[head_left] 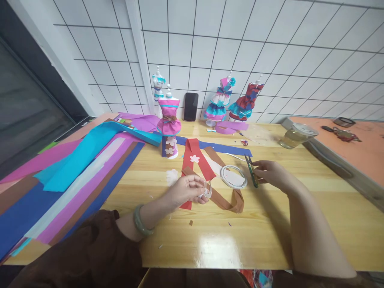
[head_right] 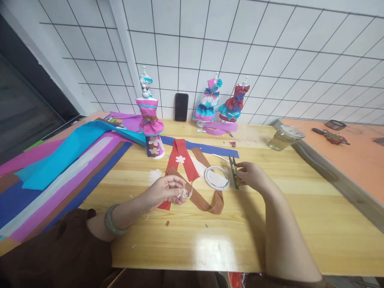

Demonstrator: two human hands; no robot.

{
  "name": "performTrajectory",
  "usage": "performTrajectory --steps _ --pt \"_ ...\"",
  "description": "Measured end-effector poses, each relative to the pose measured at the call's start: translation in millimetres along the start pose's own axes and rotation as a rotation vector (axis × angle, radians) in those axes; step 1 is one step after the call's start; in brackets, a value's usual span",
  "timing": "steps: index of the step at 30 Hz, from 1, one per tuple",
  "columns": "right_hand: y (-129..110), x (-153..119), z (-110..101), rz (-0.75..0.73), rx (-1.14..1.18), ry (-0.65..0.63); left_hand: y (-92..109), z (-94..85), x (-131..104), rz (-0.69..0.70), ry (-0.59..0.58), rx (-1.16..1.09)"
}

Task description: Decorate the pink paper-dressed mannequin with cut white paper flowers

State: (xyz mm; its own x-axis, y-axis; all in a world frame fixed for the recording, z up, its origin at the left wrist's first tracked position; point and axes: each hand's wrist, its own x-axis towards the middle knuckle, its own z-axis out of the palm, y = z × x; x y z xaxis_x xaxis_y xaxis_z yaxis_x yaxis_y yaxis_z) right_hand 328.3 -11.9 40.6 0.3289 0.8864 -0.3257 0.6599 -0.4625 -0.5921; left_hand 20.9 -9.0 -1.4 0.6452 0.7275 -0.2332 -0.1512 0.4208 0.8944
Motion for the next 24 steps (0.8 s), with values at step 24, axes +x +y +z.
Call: performTrajectory --steps 24 --pt "-60 -52 44 -0.468 0.165 -0.687 0 0.5 3 0.052 0.083 0.055"
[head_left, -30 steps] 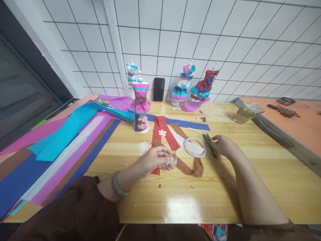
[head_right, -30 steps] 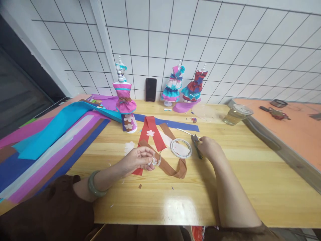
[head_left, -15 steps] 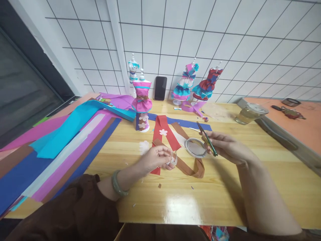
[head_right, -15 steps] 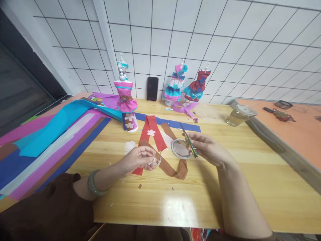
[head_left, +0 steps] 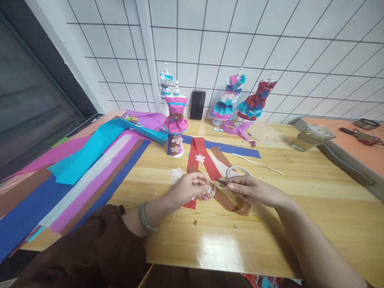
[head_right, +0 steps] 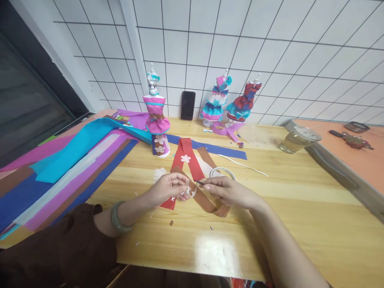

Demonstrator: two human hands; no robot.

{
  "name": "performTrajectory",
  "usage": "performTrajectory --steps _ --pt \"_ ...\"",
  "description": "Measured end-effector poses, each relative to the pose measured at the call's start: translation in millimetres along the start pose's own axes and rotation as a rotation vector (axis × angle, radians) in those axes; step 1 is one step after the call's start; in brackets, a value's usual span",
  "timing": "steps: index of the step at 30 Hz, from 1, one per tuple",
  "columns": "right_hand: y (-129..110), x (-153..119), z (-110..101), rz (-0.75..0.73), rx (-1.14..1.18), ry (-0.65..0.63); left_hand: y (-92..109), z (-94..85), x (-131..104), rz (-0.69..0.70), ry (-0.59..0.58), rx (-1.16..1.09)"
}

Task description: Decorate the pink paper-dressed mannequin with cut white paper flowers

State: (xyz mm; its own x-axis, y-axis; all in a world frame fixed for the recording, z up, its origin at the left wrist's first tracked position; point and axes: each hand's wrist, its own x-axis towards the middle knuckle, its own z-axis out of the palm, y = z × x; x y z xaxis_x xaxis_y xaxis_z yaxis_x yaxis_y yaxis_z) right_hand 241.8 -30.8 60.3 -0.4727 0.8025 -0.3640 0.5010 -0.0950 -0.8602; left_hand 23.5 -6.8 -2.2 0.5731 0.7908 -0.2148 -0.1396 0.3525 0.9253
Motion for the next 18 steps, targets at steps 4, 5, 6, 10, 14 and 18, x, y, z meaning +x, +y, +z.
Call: performTrajectory --steps 4,5,6,10,14,18 --pt "-7 0 3 -0.047 -0.184 0.008 -3 -0.4 -1 0.031 -0.027 0.026" --pt "-8 0 4 -0.049 -0.197 0.002 -4 -0.3 -1 0.039 -0.035 0.035" --pt "-8 1 6 -0.05 -0.203 -0.003 -4 -0.1 -1 0.046 -0.044 0.044" --pt "-8 4 14 -0.039 -0.192 0.008 -5 1.1 -2 0.05 -0.062 0.061" --pt "-8 6 20 -0.068 -0.163 0.017 -7 2.8 -2 0.043 -0.073 0.065" --pt "-6 8 24 -0.043 -0.112 0.009 -7 4.1 -3 0.038 -0.072 0.063"
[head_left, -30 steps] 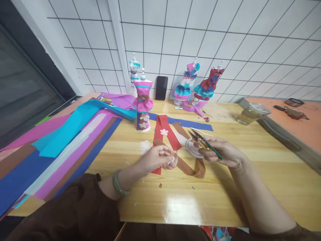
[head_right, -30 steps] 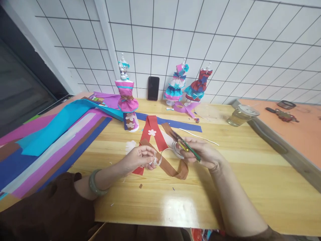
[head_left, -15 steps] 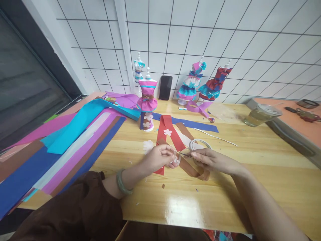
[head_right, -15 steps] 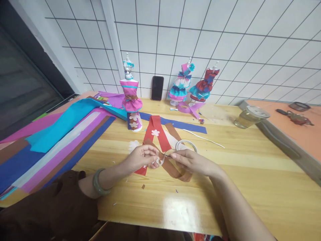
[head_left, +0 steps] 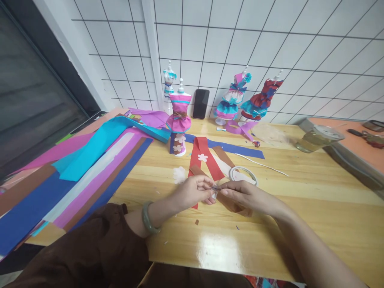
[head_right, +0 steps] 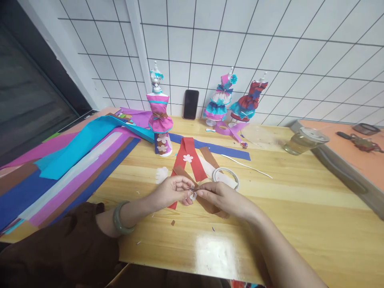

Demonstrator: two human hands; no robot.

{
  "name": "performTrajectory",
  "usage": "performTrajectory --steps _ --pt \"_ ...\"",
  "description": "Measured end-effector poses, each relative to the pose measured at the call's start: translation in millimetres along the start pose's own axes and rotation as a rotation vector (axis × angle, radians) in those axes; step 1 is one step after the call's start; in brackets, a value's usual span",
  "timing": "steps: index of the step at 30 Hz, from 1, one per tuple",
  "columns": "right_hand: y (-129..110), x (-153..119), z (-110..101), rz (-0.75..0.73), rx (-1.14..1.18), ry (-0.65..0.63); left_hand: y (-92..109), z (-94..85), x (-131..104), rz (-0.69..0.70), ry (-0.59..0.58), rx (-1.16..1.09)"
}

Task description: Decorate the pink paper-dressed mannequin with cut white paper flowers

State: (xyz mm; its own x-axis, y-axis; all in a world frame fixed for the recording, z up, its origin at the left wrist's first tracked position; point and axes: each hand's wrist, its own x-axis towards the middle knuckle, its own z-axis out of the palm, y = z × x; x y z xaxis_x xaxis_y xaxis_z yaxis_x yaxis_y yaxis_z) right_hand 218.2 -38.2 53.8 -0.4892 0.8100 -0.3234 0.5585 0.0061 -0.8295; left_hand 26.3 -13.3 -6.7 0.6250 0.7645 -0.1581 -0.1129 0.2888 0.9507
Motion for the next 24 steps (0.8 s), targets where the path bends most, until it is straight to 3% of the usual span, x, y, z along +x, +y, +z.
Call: performTrajectory --steps 4,20,24 --pt "1.6 0.2 2.5 0.078 0.068 -0.019 2.9 0.7 -0.7 -0.015 0.003 -0.005" --pt "1.0 4.4 0.7 -0.074 0.019 0.024 -0.7 -2.0 -0.2 -0.009 -0.011 0.002" --pt "4.7 2.3 1.5 -0.015 0.059 0.006 0.6 -2.2 -0.4 -0.016 -0.029 0.012"
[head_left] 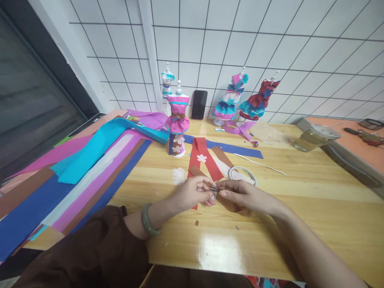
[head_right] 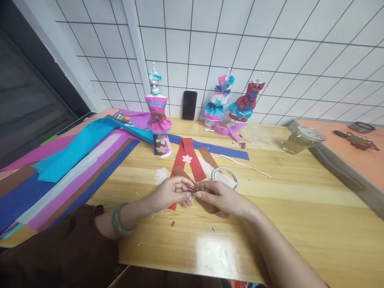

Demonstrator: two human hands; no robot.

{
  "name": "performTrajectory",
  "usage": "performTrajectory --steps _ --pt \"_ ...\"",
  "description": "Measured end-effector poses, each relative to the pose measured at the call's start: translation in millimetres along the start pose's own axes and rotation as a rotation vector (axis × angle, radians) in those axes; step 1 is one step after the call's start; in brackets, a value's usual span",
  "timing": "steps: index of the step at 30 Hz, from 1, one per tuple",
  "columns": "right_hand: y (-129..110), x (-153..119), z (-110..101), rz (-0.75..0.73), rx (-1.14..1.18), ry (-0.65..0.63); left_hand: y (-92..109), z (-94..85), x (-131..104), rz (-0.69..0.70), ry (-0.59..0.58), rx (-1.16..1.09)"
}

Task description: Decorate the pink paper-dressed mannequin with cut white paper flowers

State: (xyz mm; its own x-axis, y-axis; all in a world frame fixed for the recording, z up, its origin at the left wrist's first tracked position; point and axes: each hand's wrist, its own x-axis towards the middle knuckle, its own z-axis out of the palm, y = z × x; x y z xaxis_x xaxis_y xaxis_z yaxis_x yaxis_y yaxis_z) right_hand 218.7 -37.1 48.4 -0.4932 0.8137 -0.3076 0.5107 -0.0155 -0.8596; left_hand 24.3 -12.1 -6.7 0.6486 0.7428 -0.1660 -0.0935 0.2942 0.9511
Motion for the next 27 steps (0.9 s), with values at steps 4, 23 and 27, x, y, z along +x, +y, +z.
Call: performTrajectory --steps 4,23,27 --pt "1 -3 1 0.092 0.093 -0.094 1 -0.5 0 0.014 -0.009 0.014" --pt "73 -7 -80 0.512 -0.604 0.706 8 3.6 -4 0.013 0.009 -0.009" --pt "84 -9 -85 0.564 -0.706 0.761 10 4.5 -5 0.003 0.012 -0.001"
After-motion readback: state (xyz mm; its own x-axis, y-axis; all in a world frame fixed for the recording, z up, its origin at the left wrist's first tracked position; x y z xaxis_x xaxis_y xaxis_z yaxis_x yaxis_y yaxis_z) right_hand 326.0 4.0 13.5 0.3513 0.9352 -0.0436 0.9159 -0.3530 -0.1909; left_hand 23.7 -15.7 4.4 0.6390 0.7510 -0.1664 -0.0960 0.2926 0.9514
